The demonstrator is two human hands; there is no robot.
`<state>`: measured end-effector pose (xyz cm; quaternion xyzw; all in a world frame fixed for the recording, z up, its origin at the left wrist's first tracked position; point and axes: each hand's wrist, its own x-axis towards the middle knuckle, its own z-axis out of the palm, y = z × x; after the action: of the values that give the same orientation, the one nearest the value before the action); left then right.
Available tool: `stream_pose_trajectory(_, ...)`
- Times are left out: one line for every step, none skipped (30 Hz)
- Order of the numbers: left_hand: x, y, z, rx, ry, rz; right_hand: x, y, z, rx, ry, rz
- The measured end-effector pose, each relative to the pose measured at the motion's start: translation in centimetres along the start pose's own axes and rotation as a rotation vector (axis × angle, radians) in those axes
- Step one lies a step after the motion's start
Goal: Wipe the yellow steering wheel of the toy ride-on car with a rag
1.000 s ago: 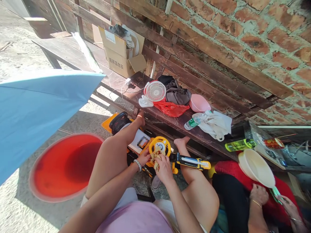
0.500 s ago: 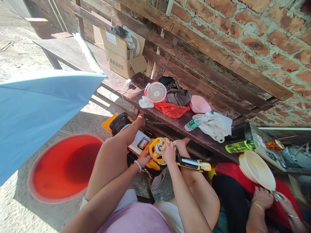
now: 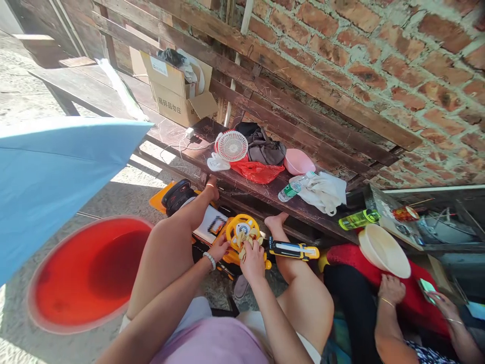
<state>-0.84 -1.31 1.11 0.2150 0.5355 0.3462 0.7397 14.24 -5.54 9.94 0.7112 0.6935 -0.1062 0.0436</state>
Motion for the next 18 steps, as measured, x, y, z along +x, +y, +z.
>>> stream_pose_trajectory(0.0,0.0,0.0,-0.009,0.003,-0.003,-0.4,-0.2,0.1,0.007,-0.004,-0.007)
stream_pose_trajectory(0.0,-0.1,-0.1,-0.017,0.005,-0.005,-0.7,-0.3,0.2,0.015,-0.007,-0.013)
stream_pose_trajectory(0.0,-0.1,-0.1,-0.023,0.008,-0.007,-1.0,-0.4,0.3,0.023,-0.010,-0.015)
stream_pose_trajectory(0.0,-0.1,-0.2,-0.030,0.009,-0.009,-1.1,-0.5,0.4,0.033,-0.012,-0.015)
stream_pose_trajectory(-0.1,-0.1,-0.2,-0.039,0.009,-0.015,-1.3,-0.5,0.5,0.044,-0.011,-0.013)
stream_pose_trajectory(-0.2,0.0,-0.3,-0.051,0.007,-0.022,-1.4,-0.5,0.6,0.061,-0.006,-0.014)
stream_pose_trajectory(-0.3,0.0,-0.4,-0.067,0.003,-0.031,-1.5,-0.4,0.7,0.084,0.002,-0.020)
stream_pose_trajectory(-0.4,0.0,-0.4,-0.086,-0.002,-0.039,-1.6,-0.4,0.9,0.116,0.013,-0.029)
stream_pose_trajectory(-0.5,0.0,-0.5,-0.108,-0.008,-0.045,-1.7,-0.3,1.1,0.162,0.026,-0.048)
stream_pose_trajectory(-0.5,0.0,-0.5,-0.131,-0.013,-0.049,-1.8,-0.2,1.2,0.221,0.040,-0.078)
stream_pose_trajectory(-0.6,0.1,-0.5,-0.155,-0.016,-0.050,-1.8,-0.1,1.3,0.290,0.055,-0.118)
stream_pose_trajectory(-0.6,0.1,-0.5,-0.178,-0.017,-0.051,-1.7,0.0,1.3,0.360,0.076,-0.164)
stream_pose_trajectory(-0.5,0.1,-0.5,-0.199,-0.018,-0.054,-1.5,0.0,1.2,0.419,0.106,-0.209)
stream_pose_trajectory(-0.5,0.1,-0.5,-0.218,-0.019,-0.058,-1.1,0.0,0.9,0.458,0.147,-0.245)
stream_pose_trajectory(-0.4,0.0,-0.5,-0.236,-0.019,-0.064,-0.5,-0.1,0.4,0.473,0.194,-0.268)
stream_pose_trajectory(-0.2,0.0,-0.5,-0.252,-0.021,-0.072,0.2,-0.2,-0.1,0.467,0.242,-0.277)
stream_pose_trajectory(0.0,0.0,-0.6,-0.266,-0.023,-0.081,1.2,-0.4,-0.7,0.445,0.281,-0.273)
stream_pose_trajectory(0.1,0.0,-0.6,-0.279,-0.028,-0.091,2.2,-0.6,-1.3,0.416,0.303,-0.259)
